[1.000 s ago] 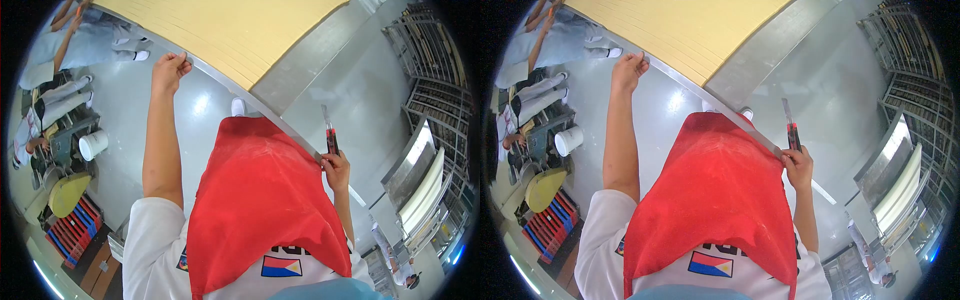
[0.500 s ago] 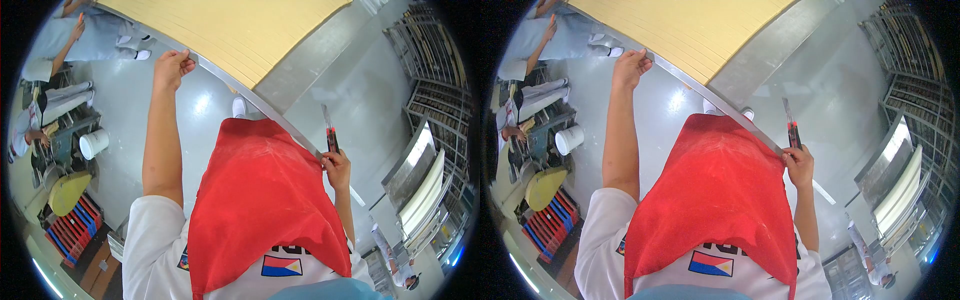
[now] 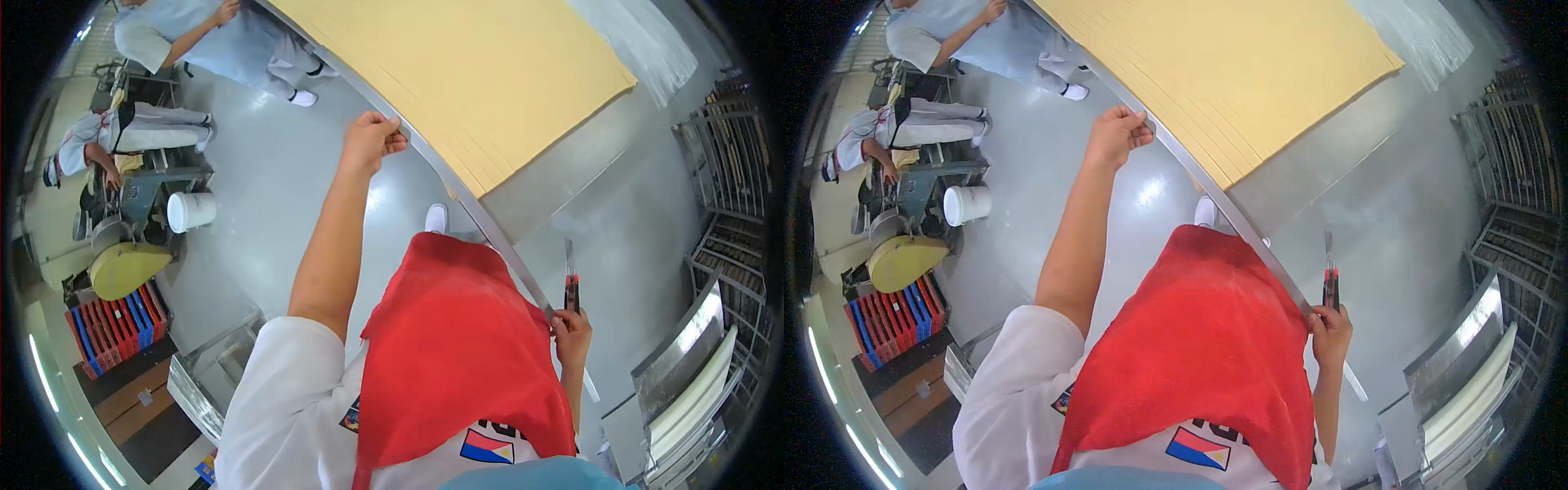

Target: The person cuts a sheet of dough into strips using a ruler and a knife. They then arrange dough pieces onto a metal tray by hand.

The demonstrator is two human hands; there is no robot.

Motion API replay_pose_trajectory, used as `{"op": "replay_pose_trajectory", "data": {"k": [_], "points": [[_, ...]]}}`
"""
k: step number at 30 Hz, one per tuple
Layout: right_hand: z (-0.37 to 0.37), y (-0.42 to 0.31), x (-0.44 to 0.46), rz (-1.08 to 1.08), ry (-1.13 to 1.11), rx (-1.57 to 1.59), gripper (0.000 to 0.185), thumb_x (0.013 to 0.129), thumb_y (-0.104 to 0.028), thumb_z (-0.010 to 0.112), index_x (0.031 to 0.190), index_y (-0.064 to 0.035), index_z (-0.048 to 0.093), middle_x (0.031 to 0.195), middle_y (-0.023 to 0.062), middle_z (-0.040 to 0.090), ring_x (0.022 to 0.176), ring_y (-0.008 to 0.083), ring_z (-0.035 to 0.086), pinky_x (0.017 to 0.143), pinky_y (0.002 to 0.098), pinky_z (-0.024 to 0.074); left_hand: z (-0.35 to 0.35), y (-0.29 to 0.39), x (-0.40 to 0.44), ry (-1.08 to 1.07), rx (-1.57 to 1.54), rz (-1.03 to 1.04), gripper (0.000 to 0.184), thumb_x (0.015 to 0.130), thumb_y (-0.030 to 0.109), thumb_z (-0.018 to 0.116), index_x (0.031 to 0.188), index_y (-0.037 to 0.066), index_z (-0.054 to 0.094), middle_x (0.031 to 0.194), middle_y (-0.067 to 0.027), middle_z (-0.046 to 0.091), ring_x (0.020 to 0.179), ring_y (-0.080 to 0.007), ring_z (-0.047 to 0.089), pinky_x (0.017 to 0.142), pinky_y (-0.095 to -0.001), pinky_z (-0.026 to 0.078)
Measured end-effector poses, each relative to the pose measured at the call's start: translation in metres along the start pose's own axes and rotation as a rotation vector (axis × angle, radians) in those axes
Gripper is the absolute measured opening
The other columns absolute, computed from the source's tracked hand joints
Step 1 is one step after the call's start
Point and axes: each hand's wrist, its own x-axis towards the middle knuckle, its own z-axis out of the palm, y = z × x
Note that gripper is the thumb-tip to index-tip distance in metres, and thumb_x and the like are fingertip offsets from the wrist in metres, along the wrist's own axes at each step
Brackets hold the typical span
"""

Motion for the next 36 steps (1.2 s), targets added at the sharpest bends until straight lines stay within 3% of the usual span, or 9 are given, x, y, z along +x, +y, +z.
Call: {"op": "replay_pose_trajectory", "data": {"k": [8, 22, 32, 36], "points": [[-0.004, 0.001, 0.003, -0.029, -0.012, 0.003, 0.010, 0.088, -0.001, 0.074, 0.097, 0.0028, 0.074, 0.088, 0.0085, 0.059, 0.065, 0.0168, 0.067, 0.059, 0.0305, 0.0554, 0.002, 0.004, -0.004, 0.034, -0.011, -0.030, 0.017, 0.101, 0.015, 0.067, 0.090, 0.005, 0.058, 0.083, -0.0102, 0.065, 0.072, -0.0218, 0.068, 0.069, -0.0356, 0.062], [-0.004, 0.002, 0.001, -0.028, -0.025, -0.004, 0.012, 0.088, -0.002, 0.075, 0.098, 0.0037, 0.074, 0.090, 0.0092, 0.058, 0.066, 0.0166, 0.067, 0.057, 0.0294, 0.0572, 0.003, 0.020, 0.014, 0.108, 0.061, -0.089, 0.023, 0.101, 0.017, 0.063, 0.093, -0.003, 0.059, 0.082, -0.0141, 0.062, 0.063, -0.0240, 0.067, 0.055, -0.0350, 0.060], [-0.005, -0.003, 0.005, 0.033, -0.081, 0.039, 0.017, 0.088, -0.006, 0.077, 0.101, 0.0038, 0.074, 0.094, 0.0083, 0.059, 0.069, 0.0146, 0.065, 0.059, 0.0283, 0.0582, 0.000, 0.021, 0.017, 0.098, 0.020, -0.136, 0.022, 0.101, 0.015, 0.062, 0.093, -0.005, 0.058, 0.080, -0.0152, 0.062, 0.059, -0.0242, 0.065, 0.055, -0.0348, 0.060], [-0.005, 0.003, 0.008, 0.056, -0.113, 0.088, 0.018, 0.087, -0.005, 0.077, 0.102, 0.0043, 0.074, 0.096, 0.0082, 0.059, 0.069, 0.0140, 0.065, 0.057, 0.0265, 0.0574, 0.001, 0.024, 0.018, 0.087, 0.083, -0.141, 0.022, 0.101, 0.016, 0.064, 0.095, -0.005, 0.060, 0.084, -0.0143, 0.061, 0.067, -0.0243, 0.066, 0.060, -0.0342, 0.060]]}}
